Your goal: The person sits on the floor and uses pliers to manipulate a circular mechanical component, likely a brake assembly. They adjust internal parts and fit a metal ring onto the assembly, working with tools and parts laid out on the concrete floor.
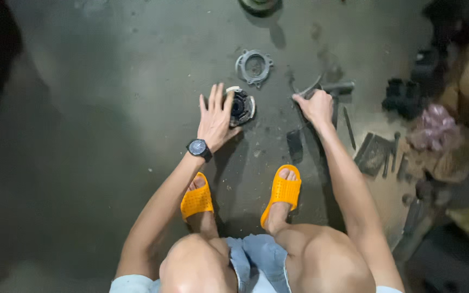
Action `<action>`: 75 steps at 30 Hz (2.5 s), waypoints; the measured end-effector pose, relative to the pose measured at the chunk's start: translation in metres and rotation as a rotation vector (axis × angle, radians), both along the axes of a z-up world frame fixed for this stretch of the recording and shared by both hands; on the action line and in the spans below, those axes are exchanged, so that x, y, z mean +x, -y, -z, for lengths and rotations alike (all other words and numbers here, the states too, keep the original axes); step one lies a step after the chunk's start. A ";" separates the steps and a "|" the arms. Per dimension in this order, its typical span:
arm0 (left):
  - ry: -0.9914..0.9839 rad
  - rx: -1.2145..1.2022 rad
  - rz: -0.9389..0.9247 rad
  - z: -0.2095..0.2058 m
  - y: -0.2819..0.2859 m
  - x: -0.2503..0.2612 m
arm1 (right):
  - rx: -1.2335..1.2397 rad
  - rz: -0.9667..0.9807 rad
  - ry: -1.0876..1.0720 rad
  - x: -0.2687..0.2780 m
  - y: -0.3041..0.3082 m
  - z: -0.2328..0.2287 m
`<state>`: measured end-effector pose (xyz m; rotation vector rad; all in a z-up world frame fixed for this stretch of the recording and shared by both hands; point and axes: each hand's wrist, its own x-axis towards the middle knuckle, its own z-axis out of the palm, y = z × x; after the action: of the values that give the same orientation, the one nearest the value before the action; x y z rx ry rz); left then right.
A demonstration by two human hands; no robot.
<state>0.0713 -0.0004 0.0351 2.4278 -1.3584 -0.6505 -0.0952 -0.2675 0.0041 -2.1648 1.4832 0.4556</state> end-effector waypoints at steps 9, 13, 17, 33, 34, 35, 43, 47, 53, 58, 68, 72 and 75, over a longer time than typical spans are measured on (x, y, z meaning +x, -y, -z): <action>0.115 0.070 -0.301 0.026 0.034 -0.038 | 0.660 0.521 0.829 -0.014 -0.040 -0.042; 0.164 0.024 -0.098 0.030 0.035 -0.028 | 0.657 0.342 1.065 -0.009 -0.085 -0.078; 0.134 0.040 0.112 0.015 0.036 -0.022 | 0.312 -0.118 0.859 0.015 -0.090 -0.077; 0.089 0.082 0.033 0.027 0.037 -0.030 | -0.070 -0.365 1.001 0.046 -0.107 -0.052; 0.090 0.081 0.031 0.027 0.037 -0.033 | -0.069 -0.367 1.003 0.044 -0.103 -0.048; 0.080 0.069 0.020 0.028 0.036 -0.032 | -0.105 -0.410 0.948 0.045 -0.099 -0.043; 0.102 0.074 0.023 0.025 0.036 -0.032 | -0.081 -0.447 1.008 0.050 -0.105 -0.047; 0.094 0.049 0.023 0.032 0.037 -0.030 | -0.063 -0.352 0.920 0.059 -0.107 -0.082; 0.159 0.032 0.038 0.033 0.039 -0.032 | 0.012 -0.317 0.935 0.038 -0.097 -0.020; 0.193 -0.047 0.314 0.024 0.025 -0.018 | 0.005 -0.253 1.056 0.066 -0.105 -0.114; 0.033 0.084 -0.227 0.033 0.040 -0.032 | 0.113 -0.013 0.898 0.045 -0.105 -0.045; 0.187 0.027 -0.098 0.042 0.039 -0.032 | 0.081 -0.158 0.882 0.052 -0.106 -0.048; 0.197 0.001 -0.054 0.049 0.035 -0.030 | 0.013 -0.228 0.995 0.059 -0.109 -0.071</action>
<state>0.0415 -0.0352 -0.0138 2.5758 -1.3574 -0.4081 -0.0365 -0.1580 0.0749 -2.0412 0.6722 -0.4987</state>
